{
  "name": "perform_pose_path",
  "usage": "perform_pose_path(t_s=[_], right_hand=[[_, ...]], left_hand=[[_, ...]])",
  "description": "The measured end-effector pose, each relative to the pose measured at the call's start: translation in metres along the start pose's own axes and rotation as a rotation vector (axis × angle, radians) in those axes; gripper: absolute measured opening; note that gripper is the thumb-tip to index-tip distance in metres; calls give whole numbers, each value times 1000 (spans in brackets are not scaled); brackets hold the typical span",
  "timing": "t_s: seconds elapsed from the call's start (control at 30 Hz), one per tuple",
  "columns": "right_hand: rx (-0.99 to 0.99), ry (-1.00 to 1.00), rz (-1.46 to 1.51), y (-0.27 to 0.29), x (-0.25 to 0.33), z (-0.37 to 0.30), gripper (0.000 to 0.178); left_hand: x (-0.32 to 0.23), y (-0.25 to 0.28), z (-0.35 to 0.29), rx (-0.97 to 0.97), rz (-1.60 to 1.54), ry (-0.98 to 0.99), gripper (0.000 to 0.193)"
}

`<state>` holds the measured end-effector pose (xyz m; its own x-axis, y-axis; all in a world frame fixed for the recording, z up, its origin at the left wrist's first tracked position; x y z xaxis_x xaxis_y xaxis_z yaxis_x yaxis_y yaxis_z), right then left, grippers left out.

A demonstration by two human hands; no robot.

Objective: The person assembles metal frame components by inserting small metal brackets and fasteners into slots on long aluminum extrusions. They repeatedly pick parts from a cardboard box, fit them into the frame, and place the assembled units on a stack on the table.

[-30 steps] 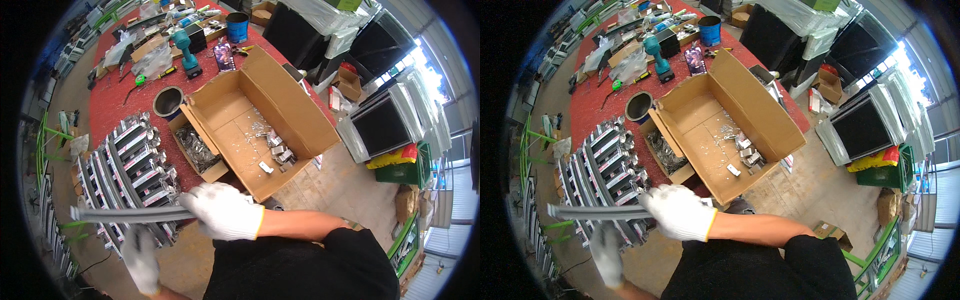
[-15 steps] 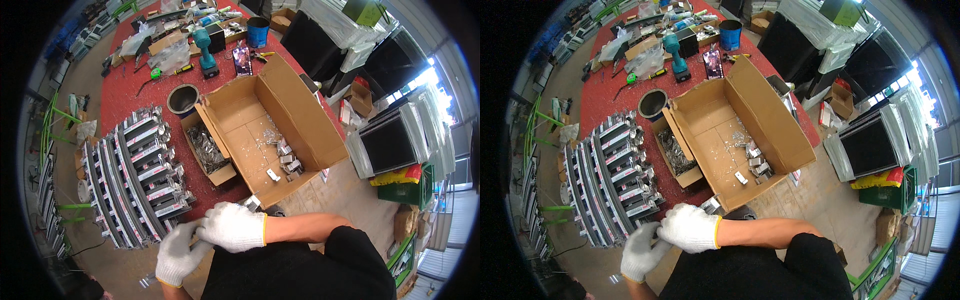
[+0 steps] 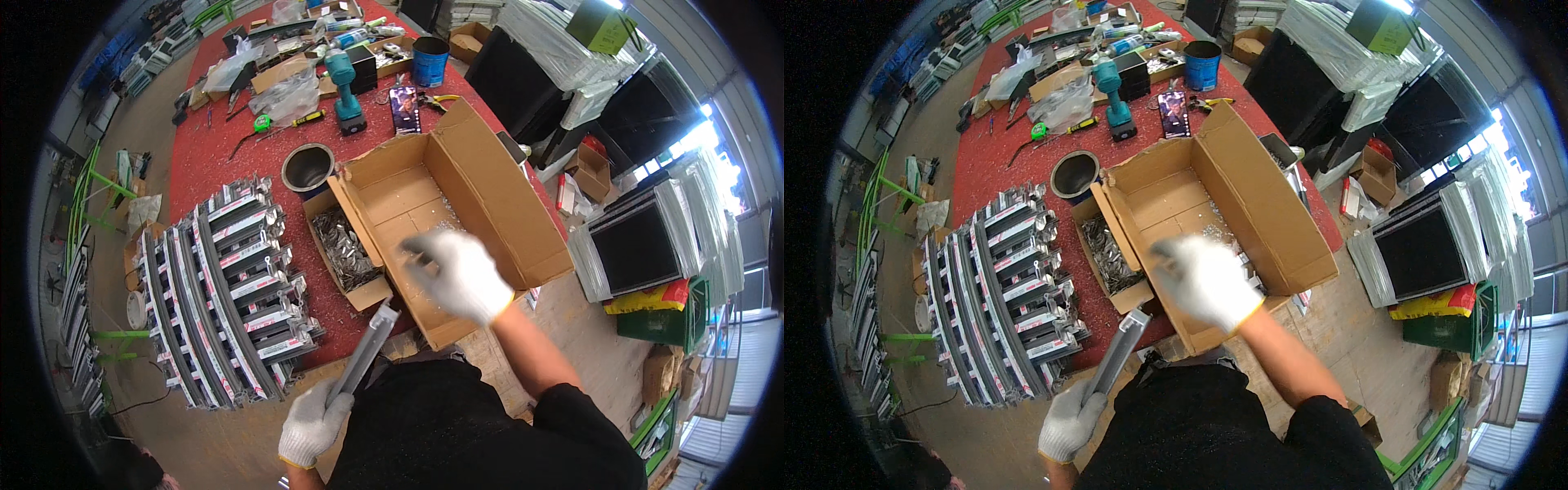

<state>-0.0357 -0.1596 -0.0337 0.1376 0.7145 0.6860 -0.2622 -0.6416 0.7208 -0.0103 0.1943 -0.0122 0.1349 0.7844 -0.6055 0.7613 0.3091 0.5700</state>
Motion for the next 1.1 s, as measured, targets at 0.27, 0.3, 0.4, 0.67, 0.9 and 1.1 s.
perform_pose_path(t_s=[0.27,0.3,0.4,0.67,0.9,1.1], right_hand=[[182,-394,-843,-65,-136,25,27],[153,-383,-861,-66,-140,25,28],[53,-293,-861,-59,-134,25,29],[48,-620,736,-22,-66,17,31],[1,-556,906,-24,-8,7,30],[8,-474,772,-10,13,0,41]], left_hand=[[7,-7,-4,-180,-128,8,45],[8,-8,-5,-191,-140,13,45],[9,-9,-8,-219,-171,21,46],[2,-11,-3,-234,-174,90,47],[0,-13,3,-223,-162,26,49],[4,-14,0,-223,-184,-2,50]])
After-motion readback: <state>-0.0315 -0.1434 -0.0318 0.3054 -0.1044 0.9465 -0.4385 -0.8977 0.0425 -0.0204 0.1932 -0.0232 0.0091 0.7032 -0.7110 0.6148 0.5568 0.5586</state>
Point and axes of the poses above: each hand's wrist, its own z-axis towards the middle knuckle, its own y-axis out of the back of the hand, x = y × z, the point moved 2 cm from there along z, towards the middle knuckle, and after that the axes turned 3 degrees about -y, right-handed, at the moved point
